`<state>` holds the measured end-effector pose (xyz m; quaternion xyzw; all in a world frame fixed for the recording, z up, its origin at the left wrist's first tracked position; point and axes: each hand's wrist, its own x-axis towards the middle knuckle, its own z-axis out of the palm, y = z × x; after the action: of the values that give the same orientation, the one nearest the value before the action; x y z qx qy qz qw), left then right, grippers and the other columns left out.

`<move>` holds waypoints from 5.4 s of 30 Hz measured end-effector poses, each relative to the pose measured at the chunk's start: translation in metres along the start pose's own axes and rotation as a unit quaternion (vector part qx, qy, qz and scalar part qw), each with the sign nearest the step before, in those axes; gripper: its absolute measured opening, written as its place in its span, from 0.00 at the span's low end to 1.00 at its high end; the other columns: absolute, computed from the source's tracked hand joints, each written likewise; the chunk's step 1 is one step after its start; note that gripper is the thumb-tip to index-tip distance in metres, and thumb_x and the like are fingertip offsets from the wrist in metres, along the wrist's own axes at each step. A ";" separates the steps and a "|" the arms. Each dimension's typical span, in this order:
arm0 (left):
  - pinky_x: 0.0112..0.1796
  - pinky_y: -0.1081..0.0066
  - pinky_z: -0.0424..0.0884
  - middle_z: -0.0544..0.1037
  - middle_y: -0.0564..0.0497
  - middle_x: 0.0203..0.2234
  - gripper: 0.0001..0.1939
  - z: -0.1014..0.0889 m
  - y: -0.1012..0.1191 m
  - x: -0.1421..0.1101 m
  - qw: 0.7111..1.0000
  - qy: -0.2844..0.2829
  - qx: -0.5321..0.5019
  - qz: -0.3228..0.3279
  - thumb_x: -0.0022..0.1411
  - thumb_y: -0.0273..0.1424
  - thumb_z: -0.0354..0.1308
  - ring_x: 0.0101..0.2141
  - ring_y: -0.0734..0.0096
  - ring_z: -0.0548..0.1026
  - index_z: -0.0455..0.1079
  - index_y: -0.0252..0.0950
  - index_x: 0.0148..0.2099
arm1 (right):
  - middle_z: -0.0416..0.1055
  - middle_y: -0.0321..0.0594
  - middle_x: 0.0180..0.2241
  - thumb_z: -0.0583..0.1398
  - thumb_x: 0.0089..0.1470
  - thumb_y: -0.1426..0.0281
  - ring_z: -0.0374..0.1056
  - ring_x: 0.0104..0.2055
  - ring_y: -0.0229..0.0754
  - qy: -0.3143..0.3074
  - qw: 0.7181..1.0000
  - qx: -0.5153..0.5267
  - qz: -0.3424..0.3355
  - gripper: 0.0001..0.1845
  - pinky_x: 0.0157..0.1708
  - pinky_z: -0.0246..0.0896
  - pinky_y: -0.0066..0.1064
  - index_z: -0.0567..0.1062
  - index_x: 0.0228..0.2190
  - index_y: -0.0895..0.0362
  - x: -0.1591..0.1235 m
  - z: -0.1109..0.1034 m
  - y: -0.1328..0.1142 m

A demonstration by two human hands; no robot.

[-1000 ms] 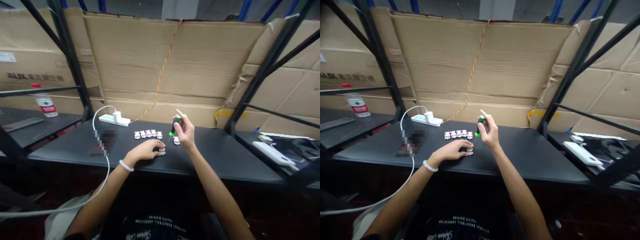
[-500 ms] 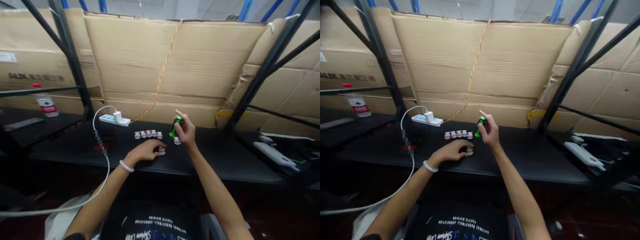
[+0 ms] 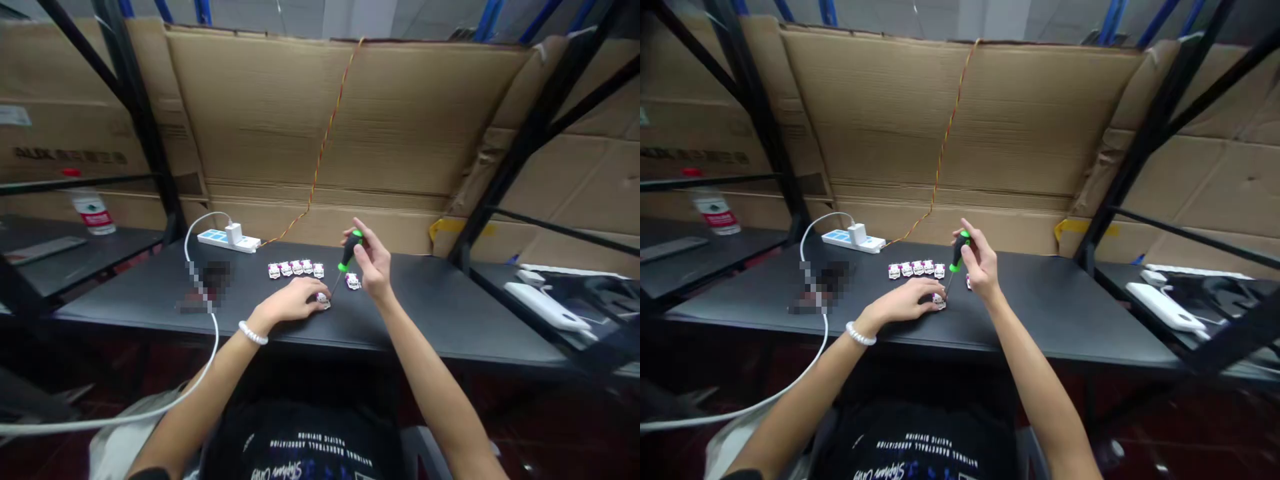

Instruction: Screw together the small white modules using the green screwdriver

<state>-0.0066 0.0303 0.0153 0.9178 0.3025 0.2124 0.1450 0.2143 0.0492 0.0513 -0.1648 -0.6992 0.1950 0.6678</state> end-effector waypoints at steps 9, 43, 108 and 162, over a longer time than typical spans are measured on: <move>0.59 0.62 0.71 0.84 0.46 0.50 0.08 -0.003 0.003 -0.001 1.000 -0.005 -0.021 -0.003 0.71 0.29 0.61 0.52 0.58 0.80 0.80 0.39 0.49 | 0.78 0.45 0.49 0.61 0.68 0.55 0.77 0.45 0.48 0.034 0.999 -0.015 -0.005 0.28 0.50 0.78 0.45 0.74 0.65 0.48 0.001 -0.002 -0.004; 0.56 0.60 0.73 0.83 0.44 0.44 0.07 0.018 0.018 0.011 0.995 0.087 0.031 -0.026 0.72 0.27 0.60 0.50 0.55 0.78 0.80 0.37 0.40 | 0.77 0.43 0.47 0.60 0.68 0.58 0.76 0.44 0.48 0.114 0.993 -0.020 -0.034 0.25 0.48 0.76 0.43 0.76 0.63 0.47 0.005 -0.009 0.003; 0.60 0.61 0.70 0.83 0.44 0.55 0.13 -0.009 -0.011 -0.002 0.998 -0.033 -0.052 -0.015 0.63 0.29 0.74 0.56 0.54 0.79 0.83 0.37 0.50 | 0.79 0.42 0.47 0.70 0.61 0.59 0.80 0.45 0.45 0.016 0.999 0.005 0.031 0.23 0.49 0.80 0.40 0.79 0.57 0.47 -0.005 0.013 0.006; 0.61 0.60 0.69 0.82 0.44 0.55 0.13 -0.008 -0.013 -0.001 0.998 -0.033 -0.047 -0.013 0.63 0.30 0.74 0.57 0.54 0.79 0.83 0.37 0.50 | 0.77 0.40 0.44 0.72 0.59 0.61 0.77 0.42 0.44 0.031 0.999 -0.010 0.013 0.23 0.44 0.78 0.38 0.81 0.54 0.47 -0.005 0.013 0.004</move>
<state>-0.0178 0.0405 0.0168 0.9124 0.2991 0.1939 0.2011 0.2013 0.0493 0.0445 -0.1863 -0.6780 0.1917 0.6847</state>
